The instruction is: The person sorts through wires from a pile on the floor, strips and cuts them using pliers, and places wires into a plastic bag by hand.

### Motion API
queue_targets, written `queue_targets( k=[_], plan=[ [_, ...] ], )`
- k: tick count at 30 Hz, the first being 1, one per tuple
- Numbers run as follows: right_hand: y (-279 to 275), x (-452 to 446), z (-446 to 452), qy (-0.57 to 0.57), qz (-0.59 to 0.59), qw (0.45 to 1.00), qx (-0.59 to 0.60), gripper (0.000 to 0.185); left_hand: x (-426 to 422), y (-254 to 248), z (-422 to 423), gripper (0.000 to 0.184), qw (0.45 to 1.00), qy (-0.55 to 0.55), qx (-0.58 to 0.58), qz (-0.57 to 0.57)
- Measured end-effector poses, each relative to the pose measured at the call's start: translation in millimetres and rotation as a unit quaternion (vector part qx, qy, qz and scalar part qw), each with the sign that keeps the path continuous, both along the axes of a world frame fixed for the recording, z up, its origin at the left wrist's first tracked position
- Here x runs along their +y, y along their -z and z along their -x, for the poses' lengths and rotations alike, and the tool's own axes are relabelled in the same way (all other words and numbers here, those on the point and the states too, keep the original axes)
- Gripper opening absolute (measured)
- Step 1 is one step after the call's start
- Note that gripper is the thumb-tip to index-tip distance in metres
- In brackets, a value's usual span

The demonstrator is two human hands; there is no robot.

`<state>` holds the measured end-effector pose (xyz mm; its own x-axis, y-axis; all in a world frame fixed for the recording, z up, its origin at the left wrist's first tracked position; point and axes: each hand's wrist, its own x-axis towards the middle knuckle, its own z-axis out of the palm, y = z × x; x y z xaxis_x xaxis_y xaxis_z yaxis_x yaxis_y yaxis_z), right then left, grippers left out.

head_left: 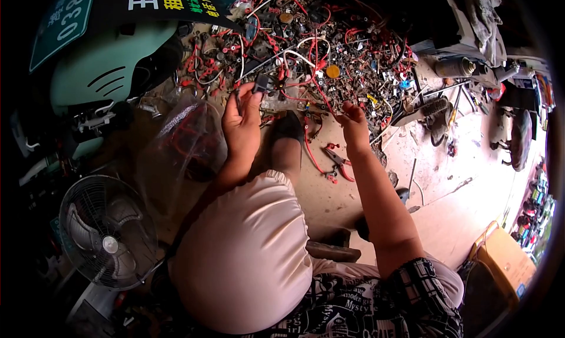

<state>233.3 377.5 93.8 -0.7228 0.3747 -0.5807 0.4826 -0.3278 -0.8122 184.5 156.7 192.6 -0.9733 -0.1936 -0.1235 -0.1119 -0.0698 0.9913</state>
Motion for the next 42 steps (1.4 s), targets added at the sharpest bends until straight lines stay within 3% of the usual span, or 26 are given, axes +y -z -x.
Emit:
queue_targets(
  k=[1,4,7,9,12,14,16,17,22,24,25,27,30,31,33,35,36,38,40,42],
  plan=[
    [0,0,-1,0.002,0.0,1.0,0.001,0.032,-1,0,0,0.016,1.0,0.002,0.001,0.0],
    [-11,-3,-4,-0.124,-0.187,0.974,0.03,0.043,-2,2,-2,0.015,0.995,0.033,-0.087,-0.043],
    [-20,-15,-1,-0.183,-0.265,0.944,0.075,0.048,-2,12,-12,0.019,0.966,0.166,-0.198,-0.032],
    [-22,-24,2,-0.158,0.044,0.98,0.113,0.051,-1,15,-17,0.019,0.94,0.243,-0.238,-0.033],
    [-49,-29,4,-0.229,0.148,0.958,0.084,0.054,0,10,-21,0.018,0.902,0.342,-0.26,-0.053],
    [-30,-34,-3,-0.239,0.176,0.946,0.129,0.05,2,5,-21,0.016,0.89,0.36,-0.263,-0.097],
    [-24,-30,-10,-0.315,0.037,0.944,0.089,0.043,-1,2,-16,0.016,0.895,0.343,-0.268,-0.098],
    [-25,-28,-12,-0.322,0.021,0.945,0.043,0.036,-4,3,-11,0.017,0.909,0.295,-0.275,-0.107],
    [-17,-23,-29,-0.3,0.068,0.952,-0.005,0.032,-45,7,27,0.027,0.945,0.109,-0.247,-0.186],
    [-31,-20,-31,-0.33,0.049,0.941,-0.05,0.032,-46,-14,49,0.026,0.95,-0.05,-0.224,-0.213],
    [-27,-20,-36,-0.336,0.043,0.94,-0.034,0.031,-49,-12,54,0.026,0.95,-0.051,-0.224,-0.213],
    [-22,-19,-44,-0.34,0.029,0.939,-0.039,0.03,-56,-4,58,0.023,0.962,-0.066,-0.229,-0.133],
    [-18,-21,-52,-0.334,0.025,0.941,-0.048,0.029,-52,28,50,0.017,0.948,0.106,-0.295,0.045],
    [-16,-21,-56,-0.326,0.034,0.943,-0.051,0.028,-46,41,48,0.017,0.948,0.105,-0.296,0.043],
    [-5,-21,-64,-0.341,0.007,0.938,-0.057,0.028,-29,71,49,0.02,0.93,0.164,-0.229,0.236],
    [-1,-22,-69,-0.355,-0.02,0.933,-0.06,0.028,-19,95,50,0.024,0.869,0.215,-0.149,0.42],
    [-1,-24,-71,-0.353,-0.012,0.934,-0.059,0.027,-17,105,48,0.024,0.871,0.213,-0.147,0.418],
    [-6,-27,-75,-0.352,-0.008,0.934,-0.058,0.026,-11,108,48,0.028,0.815,0.168,0.011,0.555],
    [-12,-29,-78,-0.36,-0.029,0.931,-0.047,0.024,-12,108,50,0.032,0.799,0.209,-0.035,0.562],
    [-14,-29,-78,-0.362,-0.022,0.93,-0.059,0.024,-16,107,51,0.03,0.855,0.194,-0.009,0.48]
  ],
)
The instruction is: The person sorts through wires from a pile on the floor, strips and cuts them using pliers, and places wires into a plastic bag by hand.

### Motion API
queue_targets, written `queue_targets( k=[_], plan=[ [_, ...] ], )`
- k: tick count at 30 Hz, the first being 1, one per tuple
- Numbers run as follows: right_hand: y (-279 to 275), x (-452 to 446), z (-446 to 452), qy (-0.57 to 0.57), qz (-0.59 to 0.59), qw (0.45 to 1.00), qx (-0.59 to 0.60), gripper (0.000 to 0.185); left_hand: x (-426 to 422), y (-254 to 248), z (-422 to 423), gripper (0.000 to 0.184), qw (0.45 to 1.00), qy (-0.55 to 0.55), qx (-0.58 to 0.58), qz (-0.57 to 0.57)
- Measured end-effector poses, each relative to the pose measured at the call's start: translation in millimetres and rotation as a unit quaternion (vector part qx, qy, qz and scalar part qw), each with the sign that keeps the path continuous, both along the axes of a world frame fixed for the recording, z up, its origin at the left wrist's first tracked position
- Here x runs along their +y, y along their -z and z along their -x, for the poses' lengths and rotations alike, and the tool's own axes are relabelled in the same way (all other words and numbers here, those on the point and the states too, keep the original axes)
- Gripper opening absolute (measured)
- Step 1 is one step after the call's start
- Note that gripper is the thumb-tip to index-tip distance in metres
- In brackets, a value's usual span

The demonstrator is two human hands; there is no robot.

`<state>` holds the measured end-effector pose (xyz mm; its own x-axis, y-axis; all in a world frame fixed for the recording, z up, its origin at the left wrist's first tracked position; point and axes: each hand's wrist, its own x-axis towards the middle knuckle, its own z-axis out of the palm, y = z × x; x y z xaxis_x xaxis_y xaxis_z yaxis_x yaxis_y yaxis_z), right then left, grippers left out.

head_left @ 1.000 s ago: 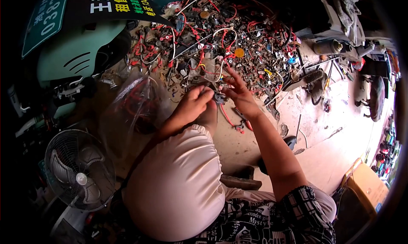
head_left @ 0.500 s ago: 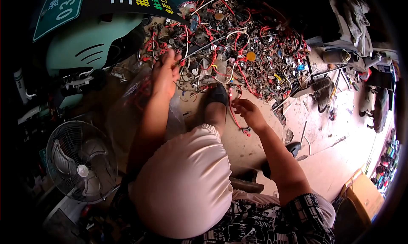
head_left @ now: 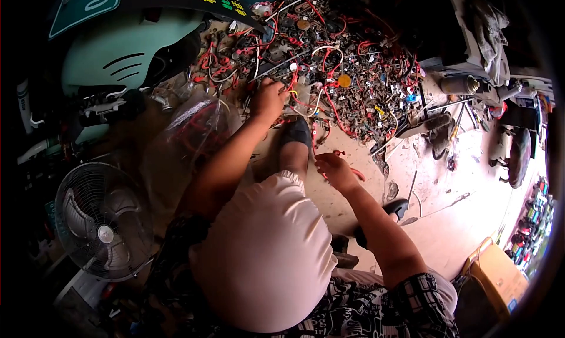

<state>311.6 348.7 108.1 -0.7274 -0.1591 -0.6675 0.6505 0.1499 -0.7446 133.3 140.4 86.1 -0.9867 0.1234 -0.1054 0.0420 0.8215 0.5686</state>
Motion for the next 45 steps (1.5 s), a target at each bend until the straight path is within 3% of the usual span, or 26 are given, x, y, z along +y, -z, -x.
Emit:
queue_targets(
  k=[2,3,4,5,6,8,12,14,22,24,26,28,32,38,41,42,45],
  plan=[
    [-1,-2,1,0.022,0.016,0.999,0.025,0.023,2,-11,0,0.025,0.998,-0.014,0.05,-0.037],
    [0,-3,2,0.025,0.019,0.999,0.024,0.023,3,-17,-2,0.022,0.972,-0.062,-0.049,-0.221],
    [-5,-5,8,0.059,0.03,0.998,0.01,0.022,5,-28,-6,0.019,0.901,-0.108,-0.149,-0.394],
    [-12,-6,14,0.094,0.04,0.995,-0.005,0.021,11,-61,-11,0.014,0.868,-0.163,-0.232,-0.407],
    [-18,-7,20,0.099,0.042,0.994,-0.007,0.021,10,-70,-16,0.014,0.869,-0.16,-0.236,-0.404],
    [-32,-10,33,0.147,0.092,0.984,0.034,0.018,9,-78,-23,0.012,0.733,-0.181,-0.352,-0.552],
    [-52,-13,56,0.173,0.134,0.975,0.031,0.018,23,-85,-35,0.012,0.691,-0.192,-0.4,-0.57],
    [-58,-15,63,0.208,0.202,0.955,0.055,0.021,27,-83,-40,0.012,0.688,-0.178,-0.41,-0.572],
    [-58,-16,64,0.214,0.202,0.952,0.084,0.015,38,-87,-60,0.011,0.749,-0.167,-0.416,-0.487],
    [-54,-14,56,0.237,0.162,0.956,0.067,0.014,33,-90,-62,0.017,0.707,-0.094,-0.452,-0.536],
    [-57,-11,49,0.228,0.158,0.959,0.052,0.014,33,-91,-62,0.024,0.68,-0.101,-0.462,-0.56],
    [-58,-5,39,0.126,0.146,0.981,0.019,0.015,32,-90,-62,0.025,0.639,-0.103,-0.482,-0.59],
    [-56,-3,17,0.024,0.137,0.99,-0.001,0.015,25,-88,-59,0.027,0.637,-0.149,-0.457,-0.603],
    [-47,-9,4,0.02,0.159,0.986,-0.035,0.025,-3,-71,-65,0.025,0.661,-0.191,-0.349,-0.636],
    [-31,-10,20,-0.013,0.052,0.999,0.006,0.03,-20,-72,-58,0.023,0.722,-0.231,-0.273,-0.593],
    [-23,-10,28,-0.014,0.054,0.998,0.007,0.03,-17,-75,-56,0.024,0.698,-0.324,-0.265,-0.582],
    [-12,-15,58,-0.009,-0.03,0.994,0.103,0.024,-29,-81,-52,0.025,0.722,-0.292,-0.273,-0.565]
  ],
)
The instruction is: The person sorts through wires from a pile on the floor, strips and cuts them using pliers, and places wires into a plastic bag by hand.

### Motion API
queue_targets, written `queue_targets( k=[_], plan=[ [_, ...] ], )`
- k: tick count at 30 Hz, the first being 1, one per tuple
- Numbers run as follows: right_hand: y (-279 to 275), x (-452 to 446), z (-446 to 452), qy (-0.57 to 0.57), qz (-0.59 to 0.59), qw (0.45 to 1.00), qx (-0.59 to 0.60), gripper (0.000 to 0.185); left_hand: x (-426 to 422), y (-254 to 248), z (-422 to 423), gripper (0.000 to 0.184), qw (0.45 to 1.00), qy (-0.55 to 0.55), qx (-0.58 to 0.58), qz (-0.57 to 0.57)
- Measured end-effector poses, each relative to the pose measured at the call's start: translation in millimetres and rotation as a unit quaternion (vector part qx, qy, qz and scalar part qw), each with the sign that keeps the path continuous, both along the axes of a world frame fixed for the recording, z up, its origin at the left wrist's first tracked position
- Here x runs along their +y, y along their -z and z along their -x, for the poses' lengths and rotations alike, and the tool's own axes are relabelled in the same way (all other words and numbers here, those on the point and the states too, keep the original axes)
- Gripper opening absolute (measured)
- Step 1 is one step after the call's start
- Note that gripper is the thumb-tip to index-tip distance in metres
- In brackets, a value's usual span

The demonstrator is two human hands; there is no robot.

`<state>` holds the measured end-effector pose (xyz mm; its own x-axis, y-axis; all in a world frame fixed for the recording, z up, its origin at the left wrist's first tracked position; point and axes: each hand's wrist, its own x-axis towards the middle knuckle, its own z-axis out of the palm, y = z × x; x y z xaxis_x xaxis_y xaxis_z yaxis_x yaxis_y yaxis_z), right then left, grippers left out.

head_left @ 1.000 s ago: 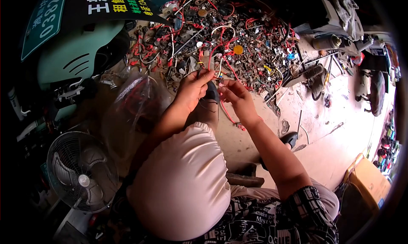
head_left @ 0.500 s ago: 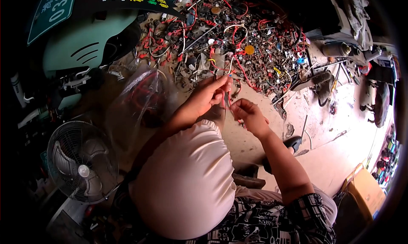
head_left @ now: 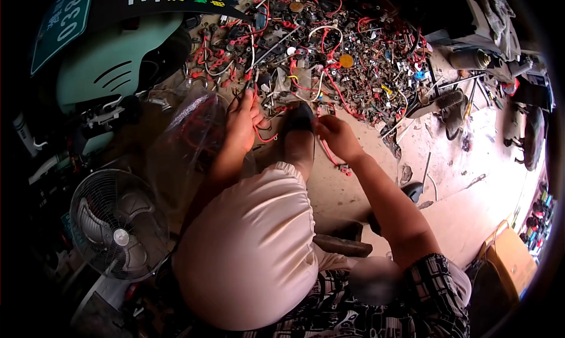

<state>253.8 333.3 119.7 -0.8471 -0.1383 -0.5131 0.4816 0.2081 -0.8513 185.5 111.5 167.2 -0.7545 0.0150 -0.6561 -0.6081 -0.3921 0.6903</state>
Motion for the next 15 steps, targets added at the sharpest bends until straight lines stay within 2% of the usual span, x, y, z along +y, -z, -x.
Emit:
queue_targets(
  k=[1,4,5,6,7,9,12,15],
  plan=[
    [4,-4,10,-0.001,0.003,1.0,-0.001,0.024,-2,0,1,0.024,0.999,0.004,-0.023,0.031],
    [16,-21,40,-0.015,-0.095,0.981,0.167,0.021,-3,0,1,0.023,0.995,0.027,-0.06,0.072],
    [20,-28,51,-0.025,-0.126,0.969,0.209,0.022,-2,1,0,0.023,0.993,0.048,-0.073,0.078],
    [23,-33,61,-0.067,-0.207,0.93,0.296,0.024,-3,5,-3,0.023,0.994,0.057,-0.075,0.057],
    [21,-39,67,-0.08,-0.229,0.933,0.267,0.029,-2,9,-7,0.017,0.995,0.039,-0.084,0.03],
    [16,-51,78,-0.124,-0.307,0.924,0.19,0.035,-2,18,-14,0.018,0.995,0.022,-0.101,0.014],
    [20,-51,84,-0.172,-0.336,0.911,0.164,0.041,0,16,-21,0.021,0.994,0.025,-0.105,0.005],
    [39,-45,80,-0.132,-0.295,0.92,0.221,0.04,2,17,-25,0.023,0.994,0.016,-0.112,-0.008]
  ],
)
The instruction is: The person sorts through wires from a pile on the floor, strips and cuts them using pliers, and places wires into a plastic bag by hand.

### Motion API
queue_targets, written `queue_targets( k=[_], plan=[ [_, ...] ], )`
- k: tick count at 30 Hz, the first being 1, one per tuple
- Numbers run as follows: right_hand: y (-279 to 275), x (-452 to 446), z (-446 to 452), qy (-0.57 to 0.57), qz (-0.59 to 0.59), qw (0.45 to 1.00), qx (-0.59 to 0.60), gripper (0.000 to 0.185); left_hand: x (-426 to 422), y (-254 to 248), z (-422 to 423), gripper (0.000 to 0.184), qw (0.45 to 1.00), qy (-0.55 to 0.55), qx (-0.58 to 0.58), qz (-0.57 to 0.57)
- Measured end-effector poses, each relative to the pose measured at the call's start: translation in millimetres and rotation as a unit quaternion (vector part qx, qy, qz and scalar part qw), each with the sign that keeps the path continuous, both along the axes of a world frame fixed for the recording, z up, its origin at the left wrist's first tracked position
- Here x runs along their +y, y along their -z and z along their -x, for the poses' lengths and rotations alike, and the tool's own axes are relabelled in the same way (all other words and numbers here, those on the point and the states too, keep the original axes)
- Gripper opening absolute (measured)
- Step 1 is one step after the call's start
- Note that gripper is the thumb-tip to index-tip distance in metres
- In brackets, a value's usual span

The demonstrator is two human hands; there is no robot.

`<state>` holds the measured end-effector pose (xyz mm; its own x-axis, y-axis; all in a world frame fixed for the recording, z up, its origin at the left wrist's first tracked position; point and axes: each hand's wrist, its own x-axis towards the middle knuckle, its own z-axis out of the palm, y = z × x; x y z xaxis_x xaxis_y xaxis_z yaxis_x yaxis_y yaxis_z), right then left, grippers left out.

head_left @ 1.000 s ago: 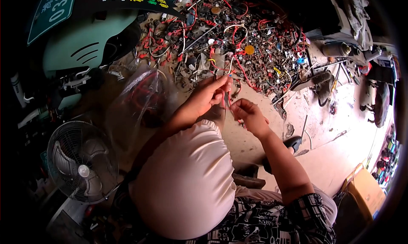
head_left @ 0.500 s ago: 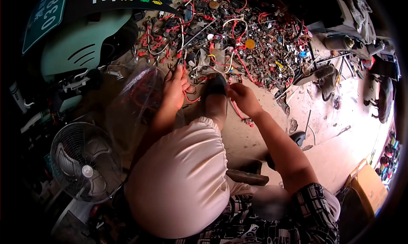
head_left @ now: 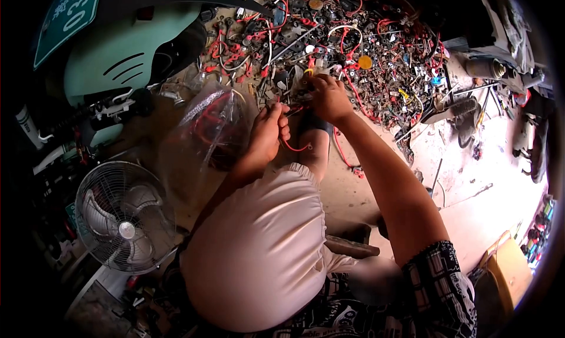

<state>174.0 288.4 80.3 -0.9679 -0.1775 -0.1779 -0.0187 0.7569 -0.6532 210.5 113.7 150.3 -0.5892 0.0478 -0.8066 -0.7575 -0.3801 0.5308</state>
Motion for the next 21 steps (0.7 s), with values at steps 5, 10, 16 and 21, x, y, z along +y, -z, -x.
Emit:
queue_targets(
  k=[5,10,16,21],
  plan=[
    [0,13,-11,0.039,0.089,0.994,0.047,0.034,3,3,0,0.018,1.0,0.019,0.008,0.009],
    [3,12,-8,0.032,0.065,0.996,0.059,0.037,5,3,-4,0.017,1.0,0.026,0.009,0.004],
    [-16,-3,19,0.063,-0.017,0.997,-0.033,0.038,-2,3,-8,0.017,1.0,0.027,-0.013,0.0],
    [0,5,31,0.01,-0.057,0.998,-0.031,0.026,-8,7,-15,0.017,0.999,0.033,-0.04,0.009]
  ],
)
